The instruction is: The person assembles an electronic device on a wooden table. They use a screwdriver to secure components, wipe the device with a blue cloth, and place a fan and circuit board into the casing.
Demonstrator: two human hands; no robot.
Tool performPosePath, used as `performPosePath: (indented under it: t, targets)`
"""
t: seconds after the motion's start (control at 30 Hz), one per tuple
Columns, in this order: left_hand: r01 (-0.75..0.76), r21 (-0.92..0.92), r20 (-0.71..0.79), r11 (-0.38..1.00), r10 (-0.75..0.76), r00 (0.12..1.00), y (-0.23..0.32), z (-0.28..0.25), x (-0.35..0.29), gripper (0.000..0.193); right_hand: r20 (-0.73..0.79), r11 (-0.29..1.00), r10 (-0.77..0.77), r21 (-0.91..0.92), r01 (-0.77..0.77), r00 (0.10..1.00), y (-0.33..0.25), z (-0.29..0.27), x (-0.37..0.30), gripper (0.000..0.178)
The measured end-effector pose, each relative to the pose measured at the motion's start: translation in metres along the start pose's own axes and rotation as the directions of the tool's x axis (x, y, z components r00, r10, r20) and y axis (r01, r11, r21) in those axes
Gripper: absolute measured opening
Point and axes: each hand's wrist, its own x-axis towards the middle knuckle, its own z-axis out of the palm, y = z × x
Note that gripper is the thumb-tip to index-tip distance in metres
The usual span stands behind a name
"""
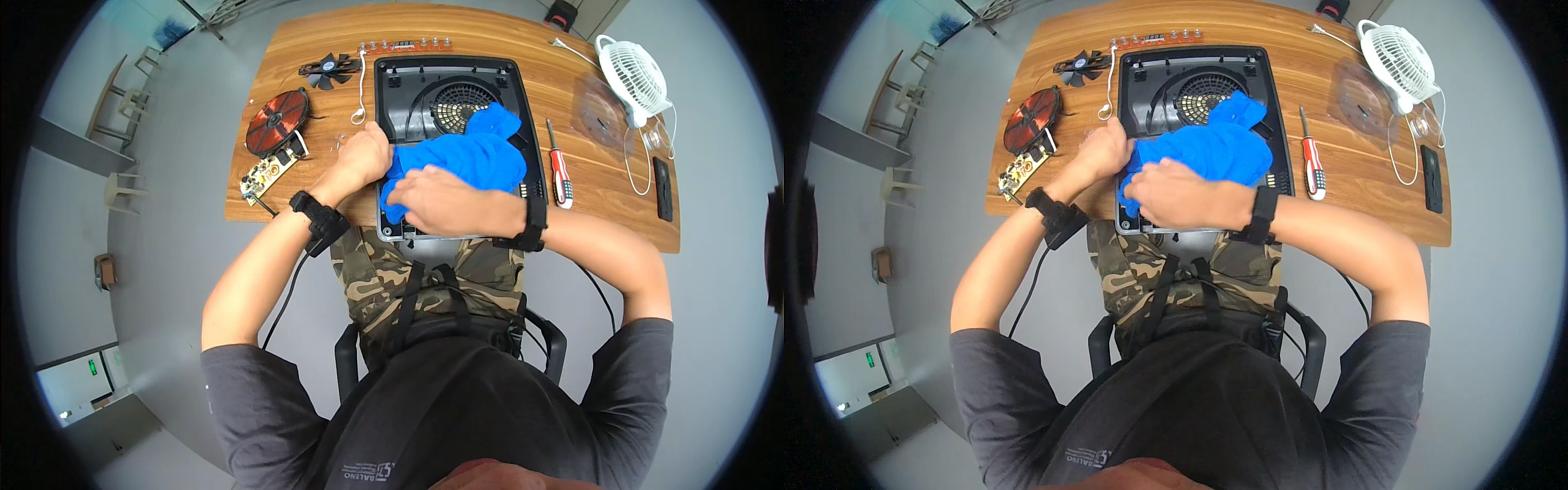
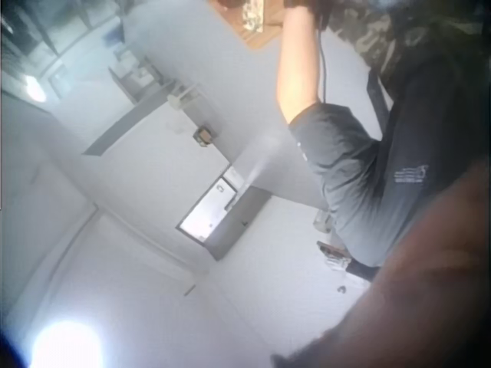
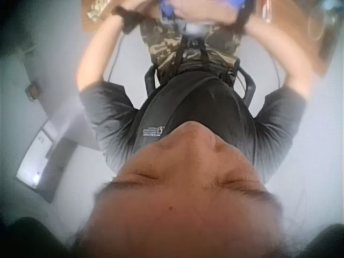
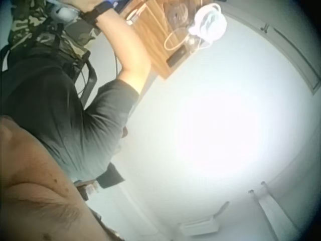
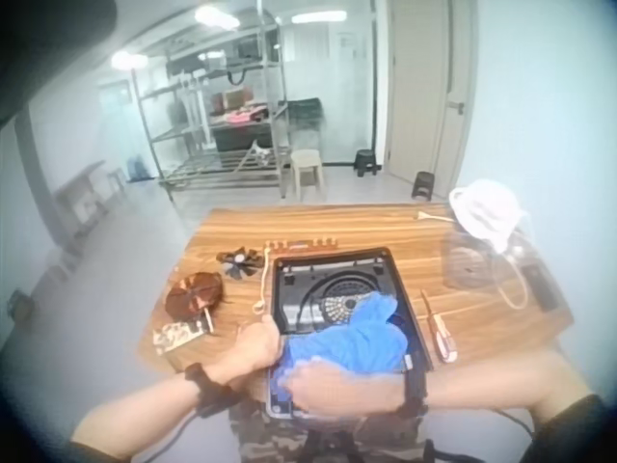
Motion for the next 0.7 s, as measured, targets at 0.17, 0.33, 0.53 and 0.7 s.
performPosePath:
  t: [0.17,0.33,0.53,0.7]
  targets:
    - [-0.012,-0.001,-0.019,1.0,0.012,1.0,-0.001,0.0,0.001,0.049,0.019,0.975,-0.182,0.132,0.178,0.983,0.005,0.007,-0.004,0.03]
    - [-0.053,-0.02,-0.092,0.998,0.051,0.994,-0.004,0.005,0.001,0.047,-0.01,0.953,-0.22,0.21,0.217,0.975,0.008,0.005,-0.001,0.03]
    - [0.011,-0.015,-0.027,1.0,-0.011,1.0,0.004,-0.002,-0.002,0.048,-0.013,0.94,-0.266,0.22,0.262,0.964,0.013,0.008,0.0,0.029]
    - [-0.062,-0.025,-0.095,0.998,0.059,0.994,-0.007,0.009,0.002,0.046,-0.027,0.902,-0.355,0.253,0.35,0.934,0.02,0.011,0.005,0.028]
